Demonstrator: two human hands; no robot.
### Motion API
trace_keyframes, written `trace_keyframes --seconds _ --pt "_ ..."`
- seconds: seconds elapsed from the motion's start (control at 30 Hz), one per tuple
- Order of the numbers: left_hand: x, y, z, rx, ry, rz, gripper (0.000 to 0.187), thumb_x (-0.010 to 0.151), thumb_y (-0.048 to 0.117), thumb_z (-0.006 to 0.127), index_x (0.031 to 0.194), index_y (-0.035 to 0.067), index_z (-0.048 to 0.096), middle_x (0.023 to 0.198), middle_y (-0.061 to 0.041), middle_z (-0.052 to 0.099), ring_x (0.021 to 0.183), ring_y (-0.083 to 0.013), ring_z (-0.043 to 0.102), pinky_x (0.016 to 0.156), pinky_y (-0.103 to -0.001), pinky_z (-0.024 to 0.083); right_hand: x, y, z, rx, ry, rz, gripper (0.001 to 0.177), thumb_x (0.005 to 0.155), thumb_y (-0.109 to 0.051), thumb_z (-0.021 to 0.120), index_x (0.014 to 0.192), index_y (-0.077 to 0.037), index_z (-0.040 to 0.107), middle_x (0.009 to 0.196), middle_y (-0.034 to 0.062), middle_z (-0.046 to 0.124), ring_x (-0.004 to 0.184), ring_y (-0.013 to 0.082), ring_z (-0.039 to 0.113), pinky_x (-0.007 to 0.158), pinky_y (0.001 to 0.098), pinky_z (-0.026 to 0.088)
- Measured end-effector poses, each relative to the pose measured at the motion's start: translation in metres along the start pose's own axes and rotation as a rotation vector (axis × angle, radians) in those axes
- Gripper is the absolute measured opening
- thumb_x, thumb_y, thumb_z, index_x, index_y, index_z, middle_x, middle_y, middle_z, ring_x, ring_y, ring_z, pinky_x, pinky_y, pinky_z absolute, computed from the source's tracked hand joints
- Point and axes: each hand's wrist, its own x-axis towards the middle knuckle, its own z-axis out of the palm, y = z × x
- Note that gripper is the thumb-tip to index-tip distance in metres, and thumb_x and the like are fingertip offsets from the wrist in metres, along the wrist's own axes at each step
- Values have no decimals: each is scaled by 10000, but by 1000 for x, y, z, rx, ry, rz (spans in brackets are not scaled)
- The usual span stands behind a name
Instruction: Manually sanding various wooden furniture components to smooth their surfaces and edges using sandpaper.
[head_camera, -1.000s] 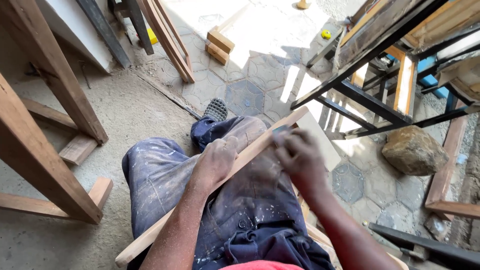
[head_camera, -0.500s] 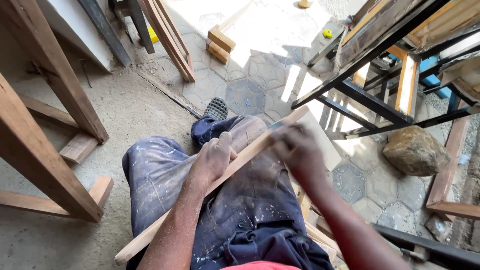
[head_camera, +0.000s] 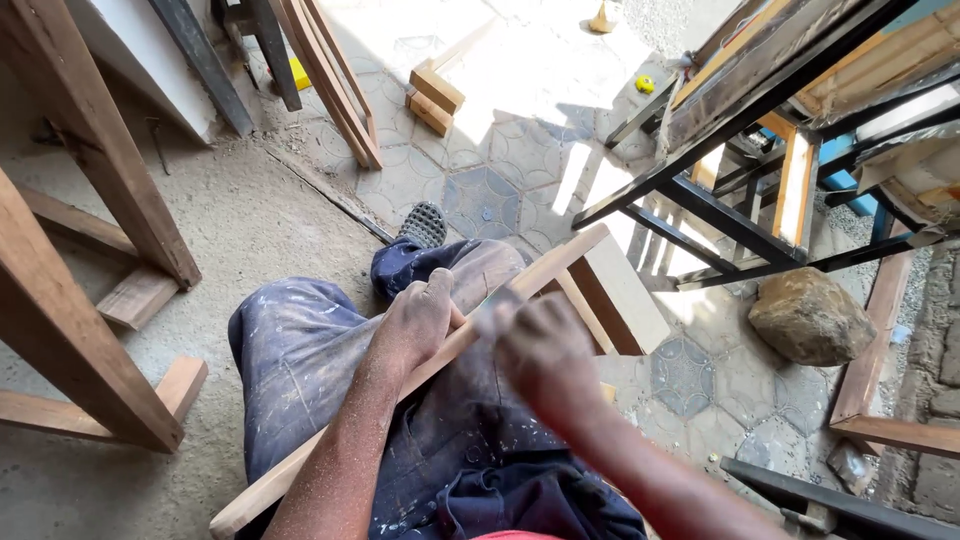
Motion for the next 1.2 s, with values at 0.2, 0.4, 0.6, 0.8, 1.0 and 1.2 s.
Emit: trace_keyframes --seconds 0.2,0.4,0.6,0.8,1.0,1.2 --pt "12 -9 -6 -4 -18 -25 706 855 548 256 781 175 851 699 -60 750 925 -264 757 973 -399 521 9 111 6 -233 -2 112 89 809 -112 750 770 -32 743 711 114 519 700 310 541 585 426 473" --pt "12 -15 -6 -185 -56 -71 766 880 569 253 863 85 847 847 -112 792 899 -272 768 947 -365 542 22 27 -10 -226 -93 -223 205 803 -4 661 643 -132 650 662 63 544 653 317 538 631 380 441" --pt "37 -17 3 -203 -29 -107 764 897 577 264 855 87 849 755 -78 783 722 -253 768 881 -323 565 22 -17 -9 -15 -67 70 251 943 -164 653 716 -116 750 681 85 562 675 332 590 596 389 509" --pt "17 -4 -4 -177 -8 -134 755 860 575 274 877 84 847 744 -80 779 750 -257 777 887 -342 558 5 128 13 -168 -44 379 111 853 -282 756 903 -199 810 767 34 537 833 236 574 703 342 552" --pt "43 -28 -3 -315 -64 -157 826 876 594 246 869 18 838 810 -132 794 732 -254 779 730 -291 602 -3 -3 29 45 -75 180 97 783 -275 759 689 -300 753 733 -48 598 670 219 574 578 323 520" --pt "7 -2 -10 -458 -55 -204 864 915 549 259 1089 -142 748 992 -308 764 914 -372 772 749 -345 596 6 60 18 -5 -105 180 226 905 -150 648 690 -126 713 688 38 538 703 272 583 660 307 504"
